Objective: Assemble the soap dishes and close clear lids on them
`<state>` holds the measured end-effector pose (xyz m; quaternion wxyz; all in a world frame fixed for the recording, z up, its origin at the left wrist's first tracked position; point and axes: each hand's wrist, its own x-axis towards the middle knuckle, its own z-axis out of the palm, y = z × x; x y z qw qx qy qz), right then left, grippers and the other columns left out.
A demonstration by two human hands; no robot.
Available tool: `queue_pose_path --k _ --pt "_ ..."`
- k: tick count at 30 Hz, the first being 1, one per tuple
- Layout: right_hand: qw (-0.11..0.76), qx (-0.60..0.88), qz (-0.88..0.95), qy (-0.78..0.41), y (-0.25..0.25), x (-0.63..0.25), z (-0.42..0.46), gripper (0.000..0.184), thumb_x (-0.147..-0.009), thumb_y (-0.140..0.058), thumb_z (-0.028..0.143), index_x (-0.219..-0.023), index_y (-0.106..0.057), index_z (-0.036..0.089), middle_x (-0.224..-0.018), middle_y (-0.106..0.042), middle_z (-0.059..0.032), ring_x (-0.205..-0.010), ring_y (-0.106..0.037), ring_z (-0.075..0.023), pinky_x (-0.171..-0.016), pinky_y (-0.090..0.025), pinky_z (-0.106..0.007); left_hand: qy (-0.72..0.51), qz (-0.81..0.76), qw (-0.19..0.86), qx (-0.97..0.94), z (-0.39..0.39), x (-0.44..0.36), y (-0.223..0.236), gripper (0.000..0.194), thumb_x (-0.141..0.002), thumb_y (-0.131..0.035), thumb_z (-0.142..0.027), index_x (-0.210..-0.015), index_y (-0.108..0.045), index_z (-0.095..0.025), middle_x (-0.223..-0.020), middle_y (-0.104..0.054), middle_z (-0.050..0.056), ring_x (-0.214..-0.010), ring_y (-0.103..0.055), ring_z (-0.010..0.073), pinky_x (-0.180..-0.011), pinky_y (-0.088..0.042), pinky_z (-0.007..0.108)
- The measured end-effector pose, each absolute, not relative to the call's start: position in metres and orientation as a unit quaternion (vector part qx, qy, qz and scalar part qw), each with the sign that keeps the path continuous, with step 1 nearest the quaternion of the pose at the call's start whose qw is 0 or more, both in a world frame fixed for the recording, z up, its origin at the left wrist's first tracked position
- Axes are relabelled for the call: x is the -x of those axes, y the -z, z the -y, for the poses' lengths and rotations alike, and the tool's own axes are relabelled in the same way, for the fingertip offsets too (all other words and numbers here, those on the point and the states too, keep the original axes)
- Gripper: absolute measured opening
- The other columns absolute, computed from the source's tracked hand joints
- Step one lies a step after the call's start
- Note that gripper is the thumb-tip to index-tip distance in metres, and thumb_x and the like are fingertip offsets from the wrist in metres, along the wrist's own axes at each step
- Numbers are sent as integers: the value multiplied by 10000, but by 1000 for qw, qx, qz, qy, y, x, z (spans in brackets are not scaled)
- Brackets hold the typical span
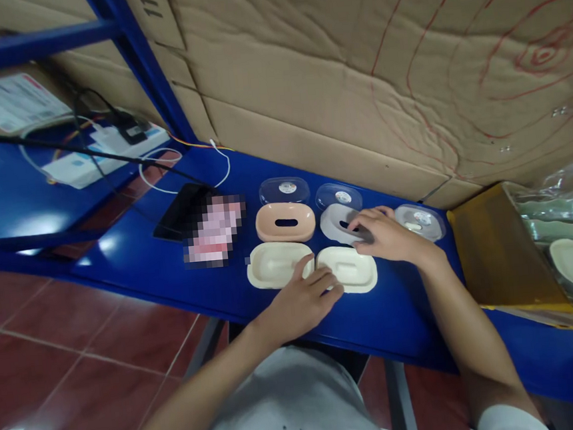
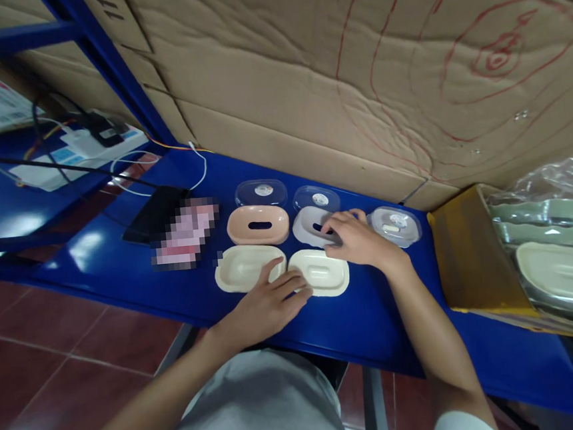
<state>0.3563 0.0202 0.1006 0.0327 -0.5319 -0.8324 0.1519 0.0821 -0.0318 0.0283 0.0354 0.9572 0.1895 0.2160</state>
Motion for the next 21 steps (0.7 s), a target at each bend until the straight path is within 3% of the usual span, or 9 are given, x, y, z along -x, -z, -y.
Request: queue_pose_path --k 4,10,13,17,19,21 --pt "39 520 838 -163 -90 -347 -25 264 -864 -710 270 -1119 -645 244 -1207 -740 -87 -1273 -634 -338 -1175 -275 -587 -217 -192 45 -956 32 -76 -28 168 -1076 -526 -129 -1147 -662 -195 -1103 -737 59 -1138 -681 220 -1251 -305 539" --pt "35 510 847 -146 -86 -342 -23 284 -968 -668 296 -1242 -671 223 -1329 -722 -137 -1342 -616 -343 -1203 -267 -626 -227 -201 62 -951 33 -73 -30 175 -1059 -538 -110 -1140 -667 -196 -1109 -738 59 -1134 -684 229 -1225 -335 535" --pt "41 505 849 -150 -90 -341 -23 312 -1003 -654 339 -1291 -685 223 -1359 -723 -145 -1369 -612 -350 -1196 -324 -615 -231 -206 67 -949 33 -73 -31 167 -1063 -535 -111 -1104 -669 -202 -1122 -742 59 -1150 -682 231 -1214 -345 529" --pt "103 493 847 -171 -109 -367 -20 343 -1042 -561 349 -1353 -679 265 -1388 -727 -112 -1329 -657 -311 -1139 -473 -511 -248 -211 74 -943 32 -72 -30 167 -1054 -556 -113 -1117 -674 -213 -1139 -742 57 -1185 -676 233 -1216 -343 512" --pt "133 527 827 -145 -120 -397 -16 380 -999 -503 237 -1331 -684 281 -1366 -730 -100 -1288 -678 -307 -1127 -499 -511 -250 -210 75 -942 32 -72 -29 169 -1048 -566 -114 -1127 -675 -218 -1148 -740 58 -1201 -673 237 -1223 -336 511" --pt "134 590 790 -99 -125 -431 -10 550 -868 -509 137 -1383 -639 282 -1490 -654 -108 -1411 -598 -352 -1184 -437 -584 -248 -207 76 -943 32 -72 -28 162 -1047 -574 -122 -1131 -673 -220 -1157 -738 61 -1211 -668 242 -1223 -335 514"
